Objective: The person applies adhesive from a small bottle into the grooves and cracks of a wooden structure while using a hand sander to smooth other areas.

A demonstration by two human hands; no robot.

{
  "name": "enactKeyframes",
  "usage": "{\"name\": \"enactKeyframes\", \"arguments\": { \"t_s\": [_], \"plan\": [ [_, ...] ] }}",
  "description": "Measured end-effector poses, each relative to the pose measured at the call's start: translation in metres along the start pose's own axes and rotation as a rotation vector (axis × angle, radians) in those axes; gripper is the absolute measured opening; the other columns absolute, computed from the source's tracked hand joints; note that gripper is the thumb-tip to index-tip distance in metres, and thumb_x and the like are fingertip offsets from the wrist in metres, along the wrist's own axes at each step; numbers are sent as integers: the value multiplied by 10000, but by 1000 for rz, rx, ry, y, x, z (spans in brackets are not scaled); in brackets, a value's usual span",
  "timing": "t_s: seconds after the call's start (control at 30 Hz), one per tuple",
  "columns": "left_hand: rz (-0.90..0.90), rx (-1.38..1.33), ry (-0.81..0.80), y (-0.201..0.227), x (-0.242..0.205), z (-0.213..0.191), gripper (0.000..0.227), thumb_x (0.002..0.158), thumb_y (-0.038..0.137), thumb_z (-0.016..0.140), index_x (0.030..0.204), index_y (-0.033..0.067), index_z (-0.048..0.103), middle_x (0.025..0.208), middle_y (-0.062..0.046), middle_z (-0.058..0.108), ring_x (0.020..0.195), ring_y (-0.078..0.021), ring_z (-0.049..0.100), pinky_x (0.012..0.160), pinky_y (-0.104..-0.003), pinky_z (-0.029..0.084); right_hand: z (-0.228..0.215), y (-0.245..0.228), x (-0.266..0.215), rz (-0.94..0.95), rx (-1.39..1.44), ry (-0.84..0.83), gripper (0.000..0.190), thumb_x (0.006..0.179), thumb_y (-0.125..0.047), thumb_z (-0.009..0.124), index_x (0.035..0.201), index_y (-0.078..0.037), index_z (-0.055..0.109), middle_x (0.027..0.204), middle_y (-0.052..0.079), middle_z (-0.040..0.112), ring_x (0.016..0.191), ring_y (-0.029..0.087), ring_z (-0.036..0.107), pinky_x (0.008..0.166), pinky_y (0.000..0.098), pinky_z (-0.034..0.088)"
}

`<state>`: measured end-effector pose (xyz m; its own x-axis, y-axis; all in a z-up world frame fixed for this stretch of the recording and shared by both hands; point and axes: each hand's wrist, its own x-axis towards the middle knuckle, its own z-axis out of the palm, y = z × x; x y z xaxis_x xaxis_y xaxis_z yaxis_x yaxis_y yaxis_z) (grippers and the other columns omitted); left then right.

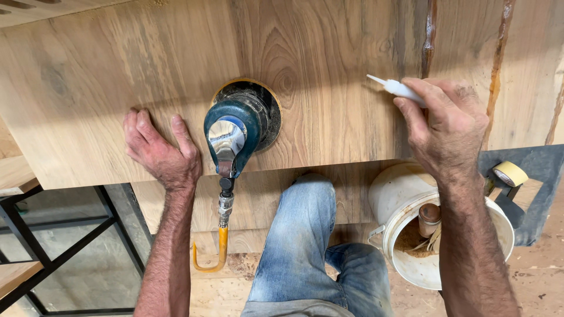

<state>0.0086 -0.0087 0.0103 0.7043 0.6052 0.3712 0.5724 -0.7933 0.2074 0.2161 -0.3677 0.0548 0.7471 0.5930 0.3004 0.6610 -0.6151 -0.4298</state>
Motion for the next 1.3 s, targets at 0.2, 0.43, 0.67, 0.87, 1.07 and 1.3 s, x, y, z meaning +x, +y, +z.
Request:
{"name": "enactKeyframes", "arguments": {
  "t_s": [0.2,0.43,0.67,0.87,1.07,1.3],
  "plan": [
    [2,7,-1,-1,-1,0,463,1016,338,573,1268,-46,517,1348,-234,511,1264,-416,469,1017,-555,367,-1,1,2,-11,-10,-37,207,998,-31,841,1190,2,772,1050,140,683,989,305,616,908,408,496],
    [-12,10,11,1,0,0,460,998,324,595,1269,-39,519,1349,-225,516,1268,-410,467,1006,-555,367,0,0,2,1,-5,-40,217,984,-40,823,1189,-17,757,1033,114,655,960,289,591,879,395,498],
    [-10,5,4,2,1,-1,453,992,310,602,1262,-45,521,1341,-228,518,1262,-410,466,1010,-553,364,-3,-1,2,-32,-42,-47,190,988,-64,827,1160,-28,756,1017,103,634,956,277,571,844,384,513],
    [-11,1,1,2,0,-1,455,999,319,590,1264,-43,518,1341,-226,513,1266,-410,465,1011,-554,367,-3,1,-1,-61,-43,-59,187,1001,-53,837,1170,-20,765,1020,107,641,966,282,562,850,382,511],
    [-12,2,-3,0,0,0,459,1003,325,589,1266,-44,515,1346,-229,508,1270,-412,460,1019,-558,365,-6,-3,-1,-65,-37,-75,177,1010,-66,840,1164,-12,773,1019,115,645,966,283,569,833,391,509],
    [-24,2,-7,2,0,-2,460,1009,335,574,1265,-43,520,1347,-228,509,1273,-407,457,1022,-554,358,-9,-5,-6,-75,-17,-90,172,1017,-61,827,1165,8,775,1042,132,648,957,283,577,806,375,523]
  ]
}}
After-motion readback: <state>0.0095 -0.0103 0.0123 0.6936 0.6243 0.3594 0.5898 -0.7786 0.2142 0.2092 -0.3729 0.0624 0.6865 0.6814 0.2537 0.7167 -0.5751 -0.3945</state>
